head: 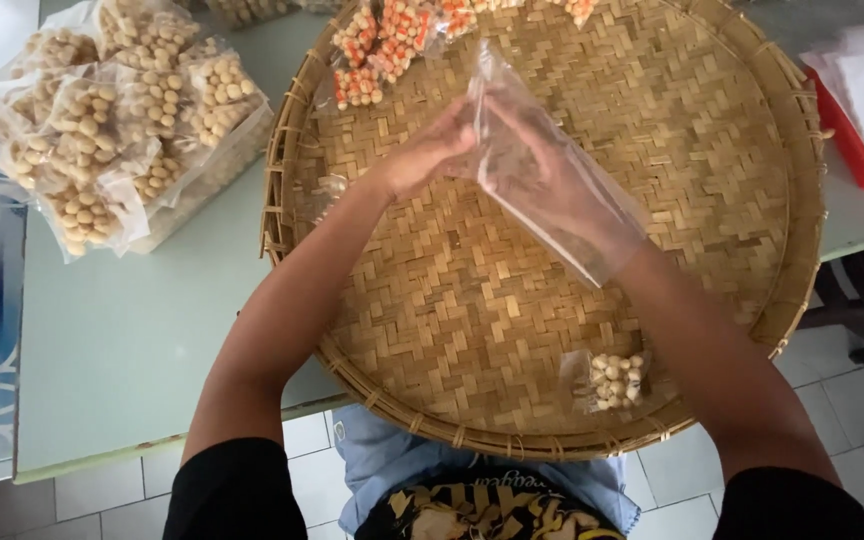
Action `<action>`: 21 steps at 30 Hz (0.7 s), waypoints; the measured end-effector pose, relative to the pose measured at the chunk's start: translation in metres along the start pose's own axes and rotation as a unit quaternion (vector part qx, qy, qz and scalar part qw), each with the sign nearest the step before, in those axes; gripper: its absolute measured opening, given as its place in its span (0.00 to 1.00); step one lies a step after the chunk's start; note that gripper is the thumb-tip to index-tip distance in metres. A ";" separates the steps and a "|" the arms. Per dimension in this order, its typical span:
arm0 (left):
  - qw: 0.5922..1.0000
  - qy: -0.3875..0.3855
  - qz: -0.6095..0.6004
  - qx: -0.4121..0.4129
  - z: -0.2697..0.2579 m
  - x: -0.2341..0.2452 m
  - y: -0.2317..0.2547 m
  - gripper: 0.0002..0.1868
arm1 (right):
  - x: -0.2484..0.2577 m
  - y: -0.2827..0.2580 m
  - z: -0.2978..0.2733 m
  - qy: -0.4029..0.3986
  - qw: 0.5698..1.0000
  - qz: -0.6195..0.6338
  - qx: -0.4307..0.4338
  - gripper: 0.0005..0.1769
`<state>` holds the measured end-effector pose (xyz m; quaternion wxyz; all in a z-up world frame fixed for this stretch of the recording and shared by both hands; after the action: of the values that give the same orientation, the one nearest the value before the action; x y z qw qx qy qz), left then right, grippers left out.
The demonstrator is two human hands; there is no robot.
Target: Packing loose snacks into small plastic bags and then placing those into larger bags on a production table.
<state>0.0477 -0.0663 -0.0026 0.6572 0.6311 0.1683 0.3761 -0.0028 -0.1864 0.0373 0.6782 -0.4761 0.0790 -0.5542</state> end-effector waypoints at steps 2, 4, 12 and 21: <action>0.998 0.029 0.030 0.040 -0.003 0.002 0.007 0.69 | 0.001 -0.003 -0.003 -0.026 0.996 -0.071 -0.052 0.45; 0.993 0.043 -0.043 0.105 -0.008 0.000 0.009 0.72 | -0.001 -0.001 -0.008 -0.037 0.988 0.134 -0.065 0.46; 0.980 0.113 -0.151 0.063 0.007 0.001 -0.019 0.39 | -0.022 0.032 -0.027 -0.070 0.709 0.698 -0.070 0.46; 0.936 0.282 -0.163 -0.133 0.001 0.007 -0.002 0.13 | -0.029 0.065 -0.046 -0.112 0.947 0.296 -0.060 0.46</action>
<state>0.0537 -0.0622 -0.0026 0.7129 0.3699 0.3957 0.4454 0.0010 -0.1930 -0.0473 0.7864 -0.5301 0.1735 -0.2656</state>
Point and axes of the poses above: each hand's wrist, its own z-axis towards the middle knuckle, its own x-axis out of the back of the hand, y = z × x, the point moved 8 cm from there along z, towards the middle knuckle, and after that the axes turned 14 degrees about z, right-handed, at the moved point
